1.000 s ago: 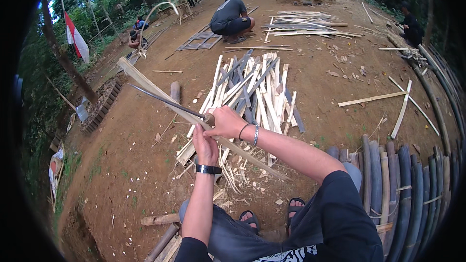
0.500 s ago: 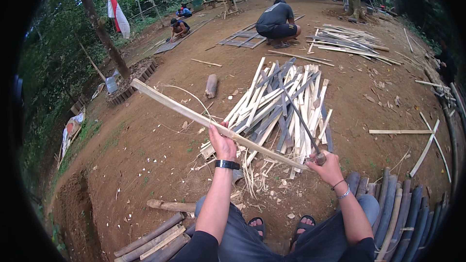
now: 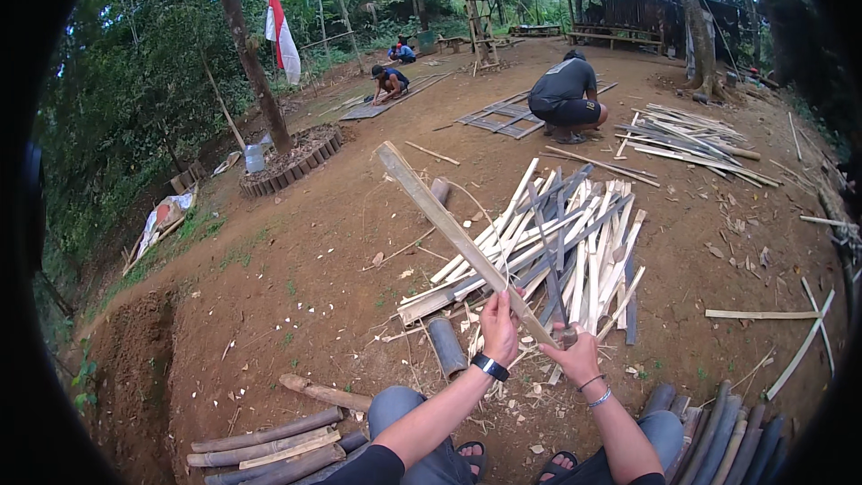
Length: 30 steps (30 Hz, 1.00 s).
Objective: The person uses a machete to shave and smooth long strips of bamboo, repeatedly running the blade along the edges and surface of the wood while holding it by hand over a pile of shavings.
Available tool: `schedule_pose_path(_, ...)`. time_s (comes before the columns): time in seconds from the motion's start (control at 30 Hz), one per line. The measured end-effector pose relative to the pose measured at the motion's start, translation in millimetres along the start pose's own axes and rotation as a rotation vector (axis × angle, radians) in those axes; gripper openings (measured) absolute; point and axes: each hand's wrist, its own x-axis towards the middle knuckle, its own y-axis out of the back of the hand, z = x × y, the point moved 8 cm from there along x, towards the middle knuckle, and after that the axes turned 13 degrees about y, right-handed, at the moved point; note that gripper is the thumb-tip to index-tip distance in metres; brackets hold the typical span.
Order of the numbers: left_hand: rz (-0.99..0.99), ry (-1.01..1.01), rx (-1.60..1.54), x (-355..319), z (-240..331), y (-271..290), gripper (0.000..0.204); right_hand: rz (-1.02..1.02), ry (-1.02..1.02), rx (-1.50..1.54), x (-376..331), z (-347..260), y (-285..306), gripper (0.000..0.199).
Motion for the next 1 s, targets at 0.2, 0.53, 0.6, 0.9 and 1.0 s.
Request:
schedule_pose_path(0.2,0.031,0.0,0.088,-15,-33,-9,0.028,0.046,0.017,-0.058,-3,9,-5,0.044)
schedule_pose_path(0.53,0.082,-0.009,0.24,-46,-14,-54,0.028,0.18,0.07,-0.152,10,4,16,0.049)
schedule_pose_path(0.6,0.011,-0.017,0.351,-44,-13,-57,0.035,0.187,0.042,-0.149,11,3,18,0.047)
schedule_pose_path(0.9,0.055,-1.144,0.887,-184,195,-115,0.056,0.177,0.085,-0.114,14,8,32,0.038)
schedule_pose_path(1.0,0.31,-1.245,1.051,-155,278,-154,0.072,0.158,0.071,-0.076,12,17,41,0.034)
